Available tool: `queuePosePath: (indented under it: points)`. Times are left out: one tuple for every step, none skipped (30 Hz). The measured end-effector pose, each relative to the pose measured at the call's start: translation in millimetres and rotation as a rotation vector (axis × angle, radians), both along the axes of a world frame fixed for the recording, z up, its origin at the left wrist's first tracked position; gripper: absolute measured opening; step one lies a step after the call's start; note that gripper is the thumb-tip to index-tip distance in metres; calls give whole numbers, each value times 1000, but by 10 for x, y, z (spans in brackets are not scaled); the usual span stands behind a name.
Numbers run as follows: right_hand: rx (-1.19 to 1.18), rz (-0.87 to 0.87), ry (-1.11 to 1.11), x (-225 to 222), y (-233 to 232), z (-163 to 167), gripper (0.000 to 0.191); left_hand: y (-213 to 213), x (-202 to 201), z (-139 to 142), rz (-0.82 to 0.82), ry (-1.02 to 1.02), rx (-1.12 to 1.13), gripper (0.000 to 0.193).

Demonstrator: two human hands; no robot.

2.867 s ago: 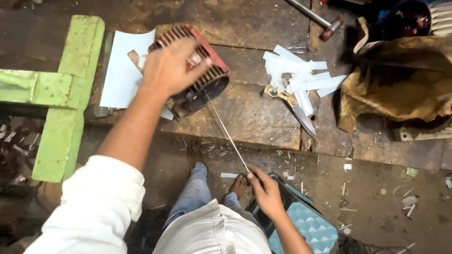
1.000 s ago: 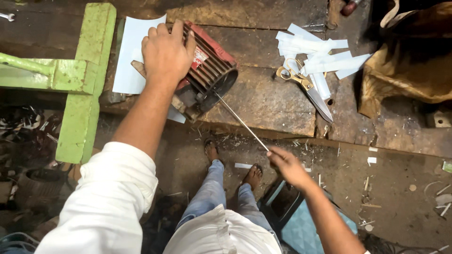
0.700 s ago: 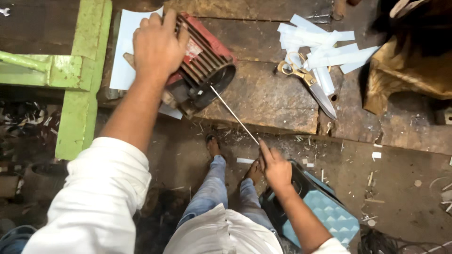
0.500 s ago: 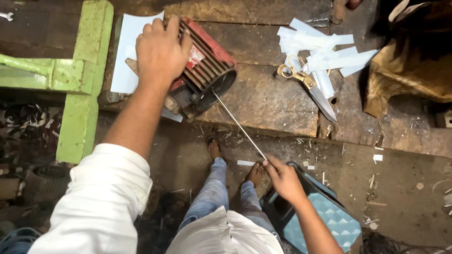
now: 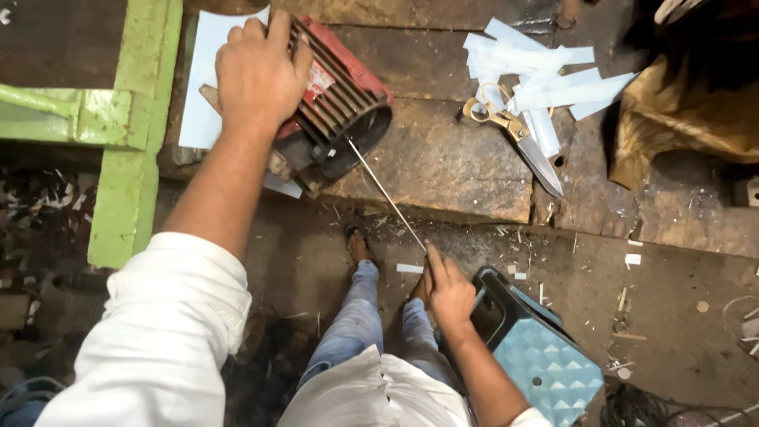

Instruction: The person cuts small strips of white insulating paper with scissors and inserts them into the slots of a red motor stator. They repeatedly cut, fold, and push the paper into the stator slots, then use a metal rod to press the paper down. The person works at a wooden workbench in a workshop.

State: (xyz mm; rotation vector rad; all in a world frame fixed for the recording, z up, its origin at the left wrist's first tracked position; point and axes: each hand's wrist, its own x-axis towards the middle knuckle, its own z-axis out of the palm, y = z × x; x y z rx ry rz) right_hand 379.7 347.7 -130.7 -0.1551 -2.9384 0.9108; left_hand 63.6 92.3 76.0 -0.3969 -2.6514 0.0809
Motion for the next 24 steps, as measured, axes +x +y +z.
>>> queuePosePath:
  points:
    - [0,-3,39,29,-10,8,41,1,-5,1,9,-3,-6,38]
    - [0,-2,72,57,-3,16,41,-1,-8,4,6,-7,-7,38]
    - [1,2,102,84,25,23,41,2,-7,6,4,-15,-7,38]
    - [-197,30,31,102,72,28,37,6,-4,5,1,-22,-5,38]
    - [-394,56,-34,99,146,30,34,12,-1,4,3,-1,-11,39]
    - [-592,82,-99,91,225,34,32,16,5,3,3,20,-19,39]
    - [-765,-21,-340,78,308,41,35,21,14,-2,5,39,-27,39]
    - [-933,-127,-585,48,395,52,38,24,22,-4,3,41,-30,40]
    - [-1095,-236,-834,10,461,68,40,25,30,-8,1,42,-31,40]
    - [-950,-116,-614,-38,498,89,38,27,35,-9,-1,44,-33,40]
    - [-801,3,-397,-88,509,118,35,28,38,-10,-1,43,-33,40]
    - [-647,121,-182,-138,495,157,34,27,37,-8,0,42,-34,41]
    - [-467,103,-124,-182,454,205,33,27,34,-6,0,42,-36,41]
    - [-288,83,-69,-220,386,260,33,26,30,-3,-4,41,-36,41]
    - [-107,64,-14,-239,334,328,33,26,26,-2,-7,40,-36,42]
    - [-123,69,-3,-250,307,403,33,24,22,1,-8,42,-36,42]
    - [-143,71,13,-262,286,479,34,24,18,3,0,28,-34,41]
    - [-166,71,28,-278,285,552,34,26,13,5,6,12,-36,40]
    - [-189,74,-54,-290,316,619,35,28,17,3,16,-13,-34,39]
    - [-207,79,-142,-299,381,681,36,28,29,1,13,-2,-38,40]
    - [-223,79,-224,-334,452,721,37,32,32,2,5,16,-40,40]
    - [-368,71,-341,-386,522,740,38,35,31,7,-4,38,-43,41]
    - [-515,65,-461,-429,597,743,38,39,35,10,2,25,-42,40]
    - [-662,60,-583,-465,648,723,39,42,41,14,10,11,-42,40]
